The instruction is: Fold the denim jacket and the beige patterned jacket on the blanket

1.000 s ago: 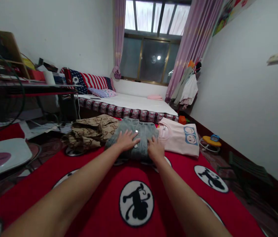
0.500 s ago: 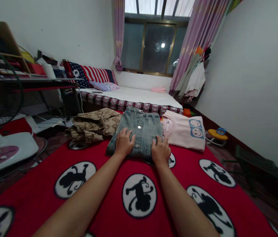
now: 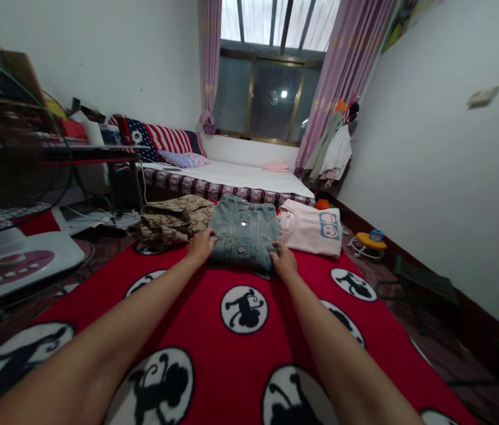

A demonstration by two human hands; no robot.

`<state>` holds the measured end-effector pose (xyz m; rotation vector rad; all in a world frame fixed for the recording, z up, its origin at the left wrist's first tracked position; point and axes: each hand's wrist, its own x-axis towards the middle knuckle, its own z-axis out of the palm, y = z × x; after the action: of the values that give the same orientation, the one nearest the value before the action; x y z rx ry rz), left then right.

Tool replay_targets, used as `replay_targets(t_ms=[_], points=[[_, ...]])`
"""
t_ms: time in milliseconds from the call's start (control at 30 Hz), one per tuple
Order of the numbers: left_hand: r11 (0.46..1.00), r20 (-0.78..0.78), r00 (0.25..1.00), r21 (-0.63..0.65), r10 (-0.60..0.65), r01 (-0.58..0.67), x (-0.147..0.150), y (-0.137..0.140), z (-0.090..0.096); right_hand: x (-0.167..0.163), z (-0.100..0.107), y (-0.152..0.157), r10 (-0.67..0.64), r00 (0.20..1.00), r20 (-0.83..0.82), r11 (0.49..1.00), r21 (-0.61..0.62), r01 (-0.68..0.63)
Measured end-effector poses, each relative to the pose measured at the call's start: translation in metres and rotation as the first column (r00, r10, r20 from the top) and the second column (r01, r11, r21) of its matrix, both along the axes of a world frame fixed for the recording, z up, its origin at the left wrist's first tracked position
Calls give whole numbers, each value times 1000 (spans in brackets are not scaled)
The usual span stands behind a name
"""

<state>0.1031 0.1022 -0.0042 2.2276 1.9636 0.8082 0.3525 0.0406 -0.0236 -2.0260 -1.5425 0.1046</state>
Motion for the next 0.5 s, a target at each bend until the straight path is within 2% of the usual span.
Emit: replay_targets(t_ms=[100,167,200,267,300,333,400,467,500], points=[[994,12,996,52,-93,93,-19,-24,29,8,10,-26,62,997,-45,998,35,-61],[969,-12,970,34,-243,243,-38,-50,44,14,14,-61,152,983,-100,988,53,-147],[944,-44,943,-34,-331,329,-49,-65,49,18,16,-81,213,970,-119,977,34,-211],[859,-130,865,-257,-485,443,-67,-94,54,23,25,-123,291,955,-63,947,-124,-297],[832,-194,832,-339,-519,440,-73,-105,55,24,33,-140,331,944,-1,922,-210,-324],[827,-263,808,-375,-528,419,-74,-113,57,22,44,-152,343,936,74,911,-271,-312],[875,-362,801,-284,-476,392,-61,-116,63,11,75,-158,338,918,210,923,-267,-279],[891,-301,842,-77,-449,448,-29,-101,70,-10,109,-137,310,920,239,950,-104,-293],[869,-196,856,32,-478,493,-9,-88,73,-24,123,-118,324,927,190,942,23,-334]])
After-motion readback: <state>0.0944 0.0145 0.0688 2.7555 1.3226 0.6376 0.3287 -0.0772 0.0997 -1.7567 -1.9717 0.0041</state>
